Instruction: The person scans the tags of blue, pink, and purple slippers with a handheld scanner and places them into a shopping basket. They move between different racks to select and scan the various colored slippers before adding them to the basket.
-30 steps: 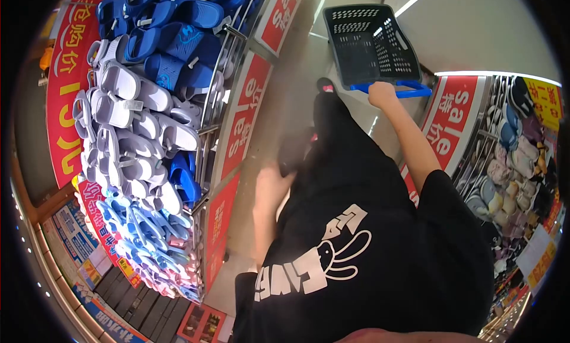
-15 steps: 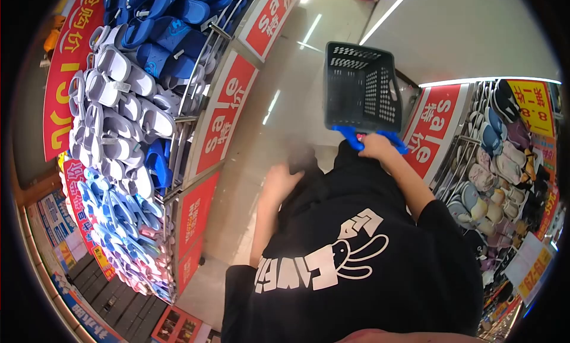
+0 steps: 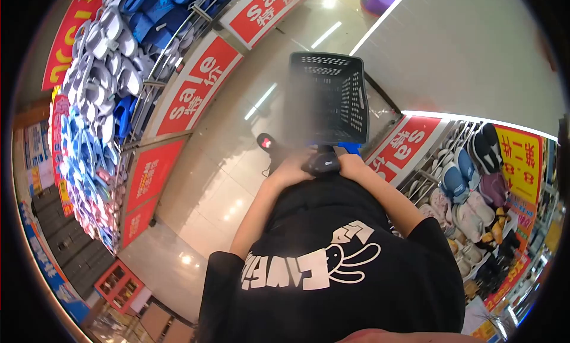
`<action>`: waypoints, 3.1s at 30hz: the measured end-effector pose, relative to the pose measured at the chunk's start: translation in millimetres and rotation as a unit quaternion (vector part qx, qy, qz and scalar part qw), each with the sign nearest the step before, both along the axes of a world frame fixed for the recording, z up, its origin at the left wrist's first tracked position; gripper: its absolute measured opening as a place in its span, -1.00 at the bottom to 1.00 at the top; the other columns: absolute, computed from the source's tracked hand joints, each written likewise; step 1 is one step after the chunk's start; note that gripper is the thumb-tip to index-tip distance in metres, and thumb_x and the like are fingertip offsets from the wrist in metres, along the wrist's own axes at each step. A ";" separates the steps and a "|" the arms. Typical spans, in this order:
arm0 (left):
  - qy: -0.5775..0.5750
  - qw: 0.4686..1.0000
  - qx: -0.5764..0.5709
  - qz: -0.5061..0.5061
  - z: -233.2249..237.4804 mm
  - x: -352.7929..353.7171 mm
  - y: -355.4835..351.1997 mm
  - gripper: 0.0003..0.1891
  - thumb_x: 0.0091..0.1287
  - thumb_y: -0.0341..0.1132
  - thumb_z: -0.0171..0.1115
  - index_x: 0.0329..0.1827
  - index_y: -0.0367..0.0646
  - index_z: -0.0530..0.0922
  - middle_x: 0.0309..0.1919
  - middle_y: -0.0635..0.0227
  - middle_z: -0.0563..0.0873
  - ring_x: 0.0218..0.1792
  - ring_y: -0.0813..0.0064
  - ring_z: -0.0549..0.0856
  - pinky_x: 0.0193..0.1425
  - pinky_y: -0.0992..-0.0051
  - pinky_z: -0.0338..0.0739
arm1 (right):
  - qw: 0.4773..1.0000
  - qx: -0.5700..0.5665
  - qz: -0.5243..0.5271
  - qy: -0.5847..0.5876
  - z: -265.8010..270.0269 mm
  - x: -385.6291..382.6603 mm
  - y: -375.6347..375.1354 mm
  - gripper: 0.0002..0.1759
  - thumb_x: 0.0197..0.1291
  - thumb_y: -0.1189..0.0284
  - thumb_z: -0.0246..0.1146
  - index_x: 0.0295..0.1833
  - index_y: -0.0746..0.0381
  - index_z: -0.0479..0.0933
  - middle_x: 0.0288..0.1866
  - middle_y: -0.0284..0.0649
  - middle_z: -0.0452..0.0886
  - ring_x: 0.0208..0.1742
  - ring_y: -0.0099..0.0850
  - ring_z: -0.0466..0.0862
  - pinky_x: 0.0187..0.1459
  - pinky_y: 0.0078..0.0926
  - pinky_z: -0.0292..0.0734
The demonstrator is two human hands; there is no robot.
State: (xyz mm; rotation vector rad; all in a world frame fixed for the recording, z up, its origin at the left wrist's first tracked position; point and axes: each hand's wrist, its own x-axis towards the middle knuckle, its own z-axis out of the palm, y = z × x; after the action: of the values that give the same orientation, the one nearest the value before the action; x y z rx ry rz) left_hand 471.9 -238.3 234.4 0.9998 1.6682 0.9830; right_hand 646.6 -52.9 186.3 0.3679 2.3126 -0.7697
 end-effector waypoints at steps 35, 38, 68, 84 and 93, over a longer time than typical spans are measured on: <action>-0.055 0.989 -0.107 0.087 -15.7 -106.2 125.4 -0.36 -0.11 -0.24 0.37 0.17 -0.13 0.58 0.02 0.12 0.71 0.00 0.11 0.70 0.03 0.28 0.57 | 0.866 0.177 0.452 0.120 9.5 -286.6 195.0 -0.87 -0.02 0.40 0.24 -0.36 0.04 0.70 -0.35 -0.22 0.71 -0.20 -0.23 0.73 -0.12 -0.20 0.52; -0.060 0.973 -0.124 0.183 -25.1 -98.0 137.4 -0.31 -0.05 -0.23 0.35 0.24 -0.26 0.54 0.20 0.04 0.62 0.13 0.08 0.64 0.22 0.26 0.50 | 0.848 0.127 0.496 0.136 5.8 -319.2 202.0 -0.86 -0.03 0.39 0.25 -0.33 0.03 0.71 -0.31 -0.21 0.72 -0.17 -0.23 0.73 -0.10 -0.21 0.52; -0.031 0.760 -0.207 0.615 18.1 -118.4 206.9 -0.81 0.24 -0.37 0.15 -0.14 -0.22 0.60 -0.01 0.04 0.54 0.06 0.04 0.60 0.12 0.09 0.49 | 0.614 0.091 0.758 0.201 10.8 -502.5 125.5 -0.82 -0.12 0.45 0.26 -0.37 -0.01 0.71 -0.40 -0.20 0.70 -0.23 -0.17 0.72 -0.14 -0.23 0.57; 0.043 0.749 -0.184 0.636 -23.1 -171.2 18.9 -0.50 0.18 -0.43 0.27 0.23 -0.24 0.45 0.16 0.07 0.53 0.14 0.08 0.60 0.18 0.18 0.52 | 0.588 0.120 0.773 0.208 11.8 -585.8 -90.9 -0.86 -0.05 0.39 0.30 -0.34 0.01 0.73 -0.32 -0.22 0.73 -0.14 -0.22 0.74 -0.05 -0.27 0.57; -0.072 0.656 -0.135 0.739 -1.2 -204.0 -90.9 -0.39 -0.02 -0.50 0.32 0.22 -0.16 0.48 0.12 0.16 0.56 0.13 0.01 0.59 0.17 0.23 0.50 | 0.561 0.062 0.798 0.209 10.7 -622.7 -225.7 -0.91 -0.13 0.42 0.28 -0.46 0.04 0.69 -0.40 -0.19 0.71 -0.23 -0.17 0.73 -0.12 -0.22 0.58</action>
State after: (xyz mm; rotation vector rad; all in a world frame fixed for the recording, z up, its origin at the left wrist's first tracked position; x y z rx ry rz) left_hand 267.9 -329.2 233.2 -0.9555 2.2512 1.5903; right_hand 23.8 -278.6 197.0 -1.8421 1.9199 0.3448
